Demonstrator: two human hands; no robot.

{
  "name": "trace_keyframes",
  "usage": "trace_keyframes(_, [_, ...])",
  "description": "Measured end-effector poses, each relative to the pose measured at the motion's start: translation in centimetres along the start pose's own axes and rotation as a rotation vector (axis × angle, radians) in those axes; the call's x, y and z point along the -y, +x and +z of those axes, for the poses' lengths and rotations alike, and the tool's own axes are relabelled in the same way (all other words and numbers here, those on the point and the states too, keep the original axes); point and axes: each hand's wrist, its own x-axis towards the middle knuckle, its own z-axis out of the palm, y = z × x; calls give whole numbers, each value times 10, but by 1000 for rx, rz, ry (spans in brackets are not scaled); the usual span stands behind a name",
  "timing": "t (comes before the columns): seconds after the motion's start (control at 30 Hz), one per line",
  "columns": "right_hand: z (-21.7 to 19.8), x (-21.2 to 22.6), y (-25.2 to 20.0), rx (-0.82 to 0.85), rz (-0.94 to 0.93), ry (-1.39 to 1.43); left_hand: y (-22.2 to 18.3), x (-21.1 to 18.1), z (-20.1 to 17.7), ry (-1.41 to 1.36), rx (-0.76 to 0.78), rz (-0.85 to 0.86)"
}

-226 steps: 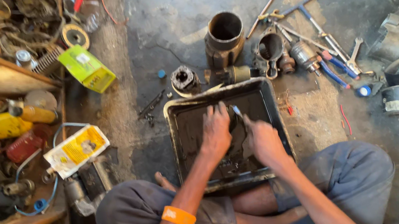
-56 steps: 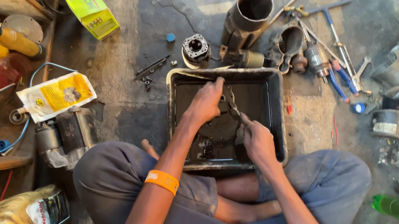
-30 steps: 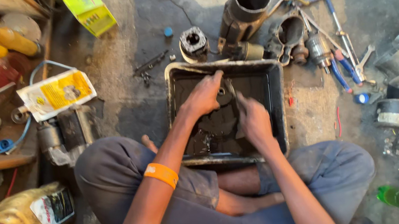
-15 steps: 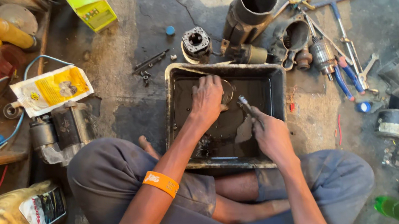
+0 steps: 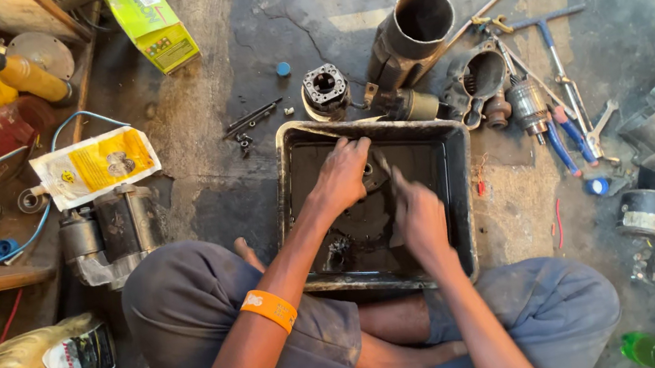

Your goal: The person scrubs a cylindrical mechanical part with a wire brush while holding it in a tray of dark liquid. The person repeatedly dips the part into the liquid and scrubs its exterior and interior surfaces.

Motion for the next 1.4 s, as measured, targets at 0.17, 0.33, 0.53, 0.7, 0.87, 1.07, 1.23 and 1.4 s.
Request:
trace_keyframes(0.17, [-18,-7,-5,-3,30,-28,-2,-7,-13,-64,37,-17])
trace_keyframes(0.33, [-11,-5,-3,27,27,16,-9,-6,1,-29,82,-11])
trace_keyframes(0.53, [-20,-3,-1,105,37,38,-5,5,1,-64,31,103])
trace_keyframes(0.7, [-42,-27,-10,198,188,34,-15,-22,-5,160,-33,68])
trace_keyframes(0.87, [-48,-35,-10,237,-43,-98,-14,-63,-12,138,21,-327])
trace_keyframes(1.07, [-47,-11,-3,194,167,120,-17,-42,-16,80,-25,79])
trace_keyframes(1.23, [-29,-5,-3,51,-84,32,-13,-28,-5,84,-39,-44])
trace_keyframes(1.4, [-19,-4,-6,178,-9,39,-12,-21,-8,-55,-91,-70])
